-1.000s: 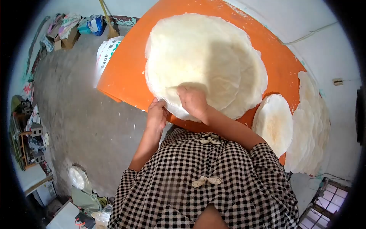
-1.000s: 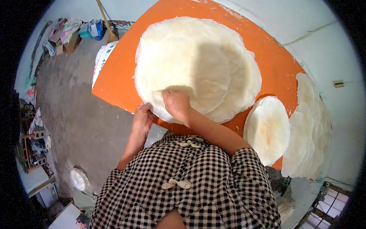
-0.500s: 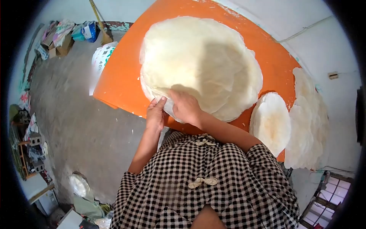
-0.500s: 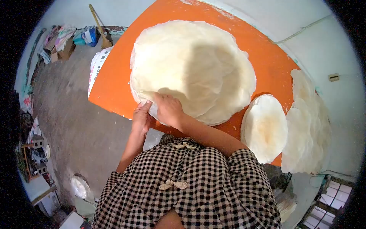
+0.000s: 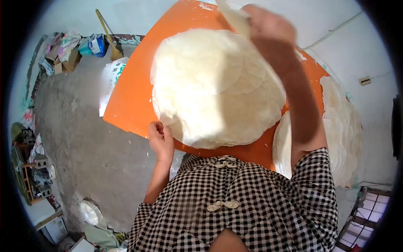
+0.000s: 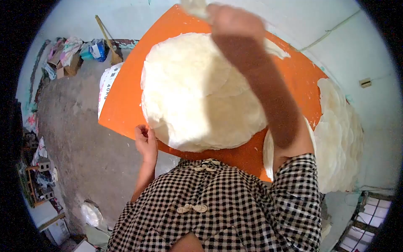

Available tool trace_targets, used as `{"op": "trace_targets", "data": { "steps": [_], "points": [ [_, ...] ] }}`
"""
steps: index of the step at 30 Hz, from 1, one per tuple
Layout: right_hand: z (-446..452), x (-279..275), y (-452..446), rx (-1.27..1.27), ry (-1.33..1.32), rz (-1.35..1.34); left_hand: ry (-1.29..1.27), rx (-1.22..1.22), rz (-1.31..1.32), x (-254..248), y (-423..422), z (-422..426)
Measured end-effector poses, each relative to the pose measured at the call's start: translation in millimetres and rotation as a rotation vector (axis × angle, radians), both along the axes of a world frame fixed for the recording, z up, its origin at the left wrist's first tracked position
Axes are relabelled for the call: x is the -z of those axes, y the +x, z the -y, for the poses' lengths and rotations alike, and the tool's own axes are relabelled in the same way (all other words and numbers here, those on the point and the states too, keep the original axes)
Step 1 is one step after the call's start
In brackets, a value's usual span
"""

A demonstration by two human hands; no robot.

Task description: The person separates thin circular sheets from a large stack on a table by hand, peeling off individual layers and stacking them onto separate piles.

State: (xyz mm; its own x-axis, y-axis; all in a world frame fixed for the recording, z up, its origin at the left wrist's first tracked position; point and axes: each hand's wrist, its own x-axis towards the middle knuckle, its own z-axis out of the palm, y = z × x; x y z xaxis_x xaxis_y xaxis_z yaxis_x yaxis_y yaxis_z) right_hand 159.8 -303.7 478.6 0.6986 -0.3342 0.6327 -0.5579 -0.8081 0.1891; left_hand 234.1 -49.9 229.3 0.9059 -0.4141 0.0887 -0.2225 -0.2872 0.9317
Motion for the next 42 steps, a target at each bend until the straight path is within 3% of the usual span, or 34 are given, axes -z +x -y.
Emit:
{"op": "trace_targets", "data": {
  "steps": [1,2,4,6,8,11,16,19,24,30,32,33,35,36,37,38,39,41,42],
  "points": [
    [16,38,13,-0.126,-0.207,0.094,-0.122,0.038,-0.062,-10,1,6],
    [10,60,28,-0.184,-0.203,0.092,-0.244,0.072,-0.122,-15,4,12],
    [12,120,48,-0.408,0.091,0.071,-0.308,0.093,-0.478,-9,22,36],
    [4,195,63,-0.373,0.228,-0.06,-0.379,0.035,-0.916,-16,36,63],
    [-14,248,61,-0.36,0.361,-0.145,-0.416,0.017,-1.007,1,49,82],
    [-26,267,57,-0.365,0.482,0.086,-0.366,-0.005,-1.019,4,57,91],
    [-30,255,62,-0.186,0.658,0.013,-0.303,-0.067,-0.868,-3,59,100],
    [-32,260,67,-0.27,0.54,0.017,-0.279,-0.08,-0.846,-5,62,110],
    [-43,252,50,-0.329,0.619,-0.094,-0.27,-0.035,-0.88,-6,70,112],
    [-50,240,46,-0.25,0.571,-0.135,-0.402,0.149,-1.389,25,109,114],
    [-43,254,53,-0.217,0.57,-0.157,-0.424,0.207,-1.318,1,104,115],
    [-33,235,61,-0.101,0.722,-0.345,-0.435,0.228,-1.282,-12,100,116],
    [8,213,76,0.009,0.961,-0.226,-0.456,0.221,-1.224,-30,86,117],
    [38,199,77,-0.111,0.703,-0.14,-0.466,0.217,-1.196,-33,79,118],
    [72,173,82,-0.094,0.658,-0.152,-0.455,0.306,-1.196,-28,72,118],
    [73,100,77,0.033,0.488,-0.455,-0.46,0.342,-1.234,-29,62,120],
    [66,59,64,0.041,0.48,-0.06,-0.443,0.345,-1.242,-33,49,124],
    [77,12,51,-0.084,0.3,0.068,-0.394,0.313,-1.254,-31,33,134],
    [65,-10,41,-0.05,0.26,-0.048,-0.36,0.278,-1.259,-24,28,138]
  ]
}}
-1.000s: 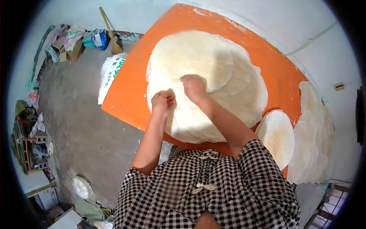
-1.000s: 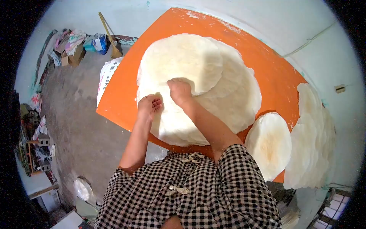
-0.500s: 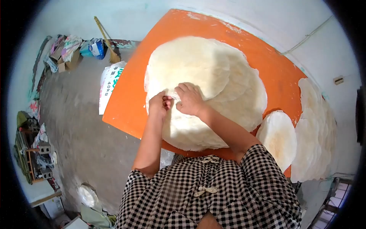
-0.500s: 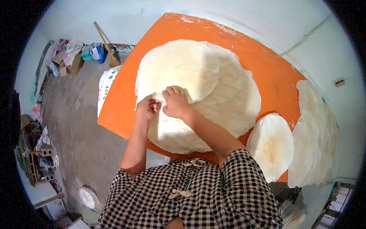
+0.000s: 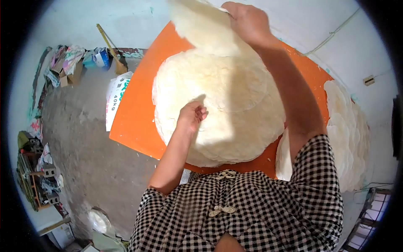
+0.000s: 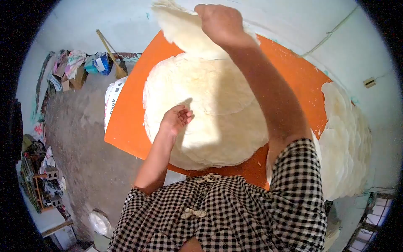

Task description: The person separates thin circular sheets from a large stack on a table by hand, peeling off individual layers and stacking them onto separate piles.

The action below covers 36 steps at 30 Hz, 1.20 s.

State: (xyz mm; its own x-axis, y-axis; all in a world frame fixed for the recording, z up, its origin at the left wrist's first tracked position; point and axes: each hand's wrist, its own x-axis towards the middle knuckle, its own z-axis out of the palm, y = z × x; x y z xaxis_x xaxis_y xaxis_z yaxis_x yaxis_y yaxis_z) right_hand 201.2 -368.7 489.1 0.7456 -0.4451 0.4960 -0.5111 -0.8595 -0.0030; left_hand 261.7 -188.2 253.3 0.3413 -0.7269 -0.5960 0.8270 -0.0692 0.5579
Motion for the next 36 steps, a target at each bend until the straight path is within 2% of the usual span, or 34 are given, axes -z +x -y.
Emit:
{"op": "trace_targets", "data": {
  "steps": [2,4,6,9,11,14,20,22,26,28,29,31,32,33,34,35,36],
  "points": [
    [3,19,-12,-0.242,-0.357,0.127,0.09,-0.054,0.006,11,-4,7],
    [4,63,-27,-0.292,-0.384,-0.113,0.092,-0.088,0.042,18,-3,12],
    [-5,131,-39,-0.296,-0.196,-0.025,0.126,-0.096,0.054,16,0,17],
    [-23,236,-66,-0.252,0.031,-0.104,0.179,-0.098,0.049,13,3,27],
    [-40,246,-73,-0.232,0.071,-0.088,0.255,-0.063,0.077,2,9,24],
    [-49,250,-78,-0.185,0.078,-0.04,0.251,0.011,0.048,21,25,26],
    [-49,246,-86,-0.214,0.149,-0.062,0.316,0.054,0.207,-11,18,28],
    [-64,227,-87,-0.222,0.186,0.008,0.306,0.046,0.255,-21,13,27],
    [-78,224,-74,-0.141,0.17,0.162,0.297,0.143,0.002,7,33,51],
    [-68,226,-70,-0.096,0.225,0.134,0.33,0.13,-0.069,-3,34,66],
    [-61,228,-66,-0.076,0.256,0.117,0.232,0.081,0.032,-15,29,70],
    [-35,224,-57,0.118,0.51,0.076,0.057,0.158,0.147,-45,25,62],
    [1,226,-56,-0.013,0.389,0.075,-0.053,0.205,0.168,-54,23,57],
    [13,198,-54,0.096,0.347,-0.012,-0.086,0.204,0.2,-69,21,44],
    [34,184,-51,0.098,0.084,-0.02,-0.122,0.203,0.235,-79,20,27],
    [15,130,-58,0.117,0.088,0.103,-0.096,0.19,0.358,-75,22,8],
    [-3,91,-60,0.3,-0.118,-0.206,-0.042,0.19,0.42,-68,21,-14]
  ]
}}
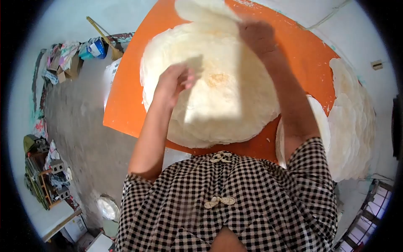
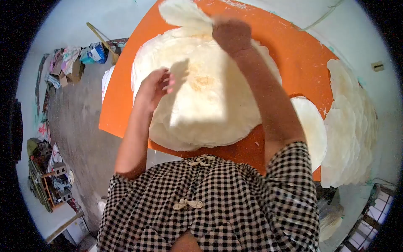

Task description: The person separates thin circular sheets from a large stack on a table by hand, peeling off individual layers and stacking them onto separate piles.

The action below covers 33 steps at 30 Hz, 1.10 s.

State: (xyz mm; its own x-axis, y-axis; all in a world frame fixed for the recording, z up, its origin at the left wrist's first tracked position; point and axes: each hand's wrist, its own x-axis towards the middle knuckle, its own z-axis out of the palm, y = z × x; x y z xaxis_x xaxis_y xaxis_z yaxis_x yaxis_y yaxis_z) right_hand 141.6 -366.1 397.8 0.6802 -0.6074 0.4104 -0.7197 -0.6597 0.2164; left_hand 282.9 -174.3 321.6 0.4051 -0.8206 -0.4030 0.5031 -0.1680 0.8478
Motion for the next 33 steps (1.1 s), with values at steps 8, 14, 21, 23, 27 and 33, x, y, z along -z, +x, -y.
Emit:
{"op": "trace_targets", "data": {
  "steps": [8,14,21,23,27,33],
  "points": [
    [-112,38,-70,-0.464,0.116,-0.017,0.229,-0.076,-0.304,69,-73,-127],
    [-149,146,-103,-0.436,0.198,0.006,0.245,-0.006,-0.281,70,-85,-108],
    [-160,140,-115,-0.352,0.3,-0.095,0.267,0.053,-0.326,87,-89,-87],
    [-160,149,-117,-0.334,0.352,-0.074,0.234,0.012,-0.357,87,-92,-82],
    [-176,131,-111,-0.361,0.425,0.135,0.149,0.123,-0.438,77,-88,-76],
    [-164,133,-103,-0.241,0.726,0.048,0.088,0.209,-0.454,67,-81,-65]
  ]
}}
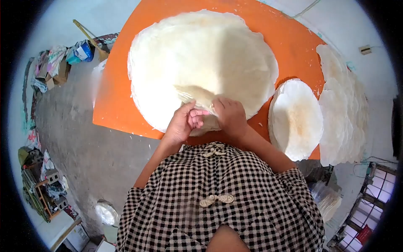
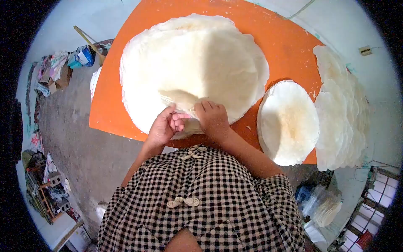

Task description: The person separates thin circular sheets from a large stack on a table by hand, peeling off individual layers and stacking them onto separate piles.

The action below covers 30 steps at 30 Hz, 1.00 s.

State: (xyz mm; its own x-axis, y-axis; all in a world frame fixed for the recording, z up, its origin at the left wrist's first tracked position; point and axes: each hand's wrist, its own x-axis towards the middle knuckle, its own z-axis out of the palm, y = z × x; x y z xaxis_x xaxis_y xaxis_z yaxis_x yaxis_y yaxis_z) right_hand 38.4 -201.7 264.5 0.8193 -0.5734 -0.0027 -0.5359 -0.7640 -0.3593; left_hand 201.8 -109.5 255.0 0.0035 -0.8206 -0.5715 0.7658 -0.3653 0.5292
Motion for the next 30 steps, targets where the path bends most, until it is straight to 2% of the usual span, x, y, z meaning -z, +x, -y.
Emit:
{"op": "trace_targets", "data": {
  "steps": [1,3,4,6,7,10,11,13,14,15,18,19,20,21,22,23,25,26,27,29,30],
  "points": [
    [10,-1,3,0.011,0.123,-0.122,-0.025,0.005,-0.033,1,2,1],
    [44,-7,2,0.092,0.079,-0.099,-0.058,-0.002,-0.045,6,5,0],
    [73,-48,6,0.081,0.213,-0.091,-0.066,-0.015,-0.025,10,7,-2],
    [134,-101,6,0.176,0.097,0.188,-0.049,-0.038,0.02,14,11,-7],
    [115,-183,14,0.318,0.193,0.041,-0.029,-0.049,0.044,15,14,-10],
    [117,-241,16,0.202,-0.493,0.383,0.013,-0.083,0.112,16,18,-18],
    [91,-259,21,0.2,-0.448,0.426,0.025,-0.092,0.134,16,19,-19],
    [130,-205,14,0.132,-1.014,0.12,0.03,-0.116,0.121,13,14,-14],
    [127,-184,22,-0.008,-1.038,0.262,0.033,-0.127,0.115,11,11,-10],
    [131,-155,24,-0.052,-1.022,0.238,0.027,-0.13,0.133,10,8,-4],
    [127,-63,24,0.002,-0.74,-0.017,-0.037,-0.204,0.122,12,7,17],
    [129,-27,18,-0.021,-0.596,0.026,0.015,-0.237,0.131,11,9,20],
    [130,13,16,0.03,-0.437,-0.069,0.063,-0.271,0.146,8,14,24],
    [128,21,14,0.056,-0.385,-0.022,0.113,-0.307,0.162,7,19,26],
    [124,26,12,0.074,-0.331,0.025,0.099,-0.356,0.164,8,25,20],
    [125,28,13,0.081,-0.274,0.07,0.14,-0.43,0.273,8,30,12],
    [138,6,14,0.184,-0.226,-0.013,0.238,-0.567,0.495,-4,38,-12],
    [158,-4,9,0.153,-0.277,-0.001,0.252,-0.604,0.63,5,44,-24],
    [177,-17,4,0.121,-0.33,0.008,0.258,-0.627,0.63,11,49,-32],
    [195,-76,16,0.299,-0.307,0.179,0.27,-0.67,0.615,17,51,-43],
    [190,-117,24,0.291,-0.283,0.136,0.252,-0.668,0.576,16,50,-43]
  ]
}}
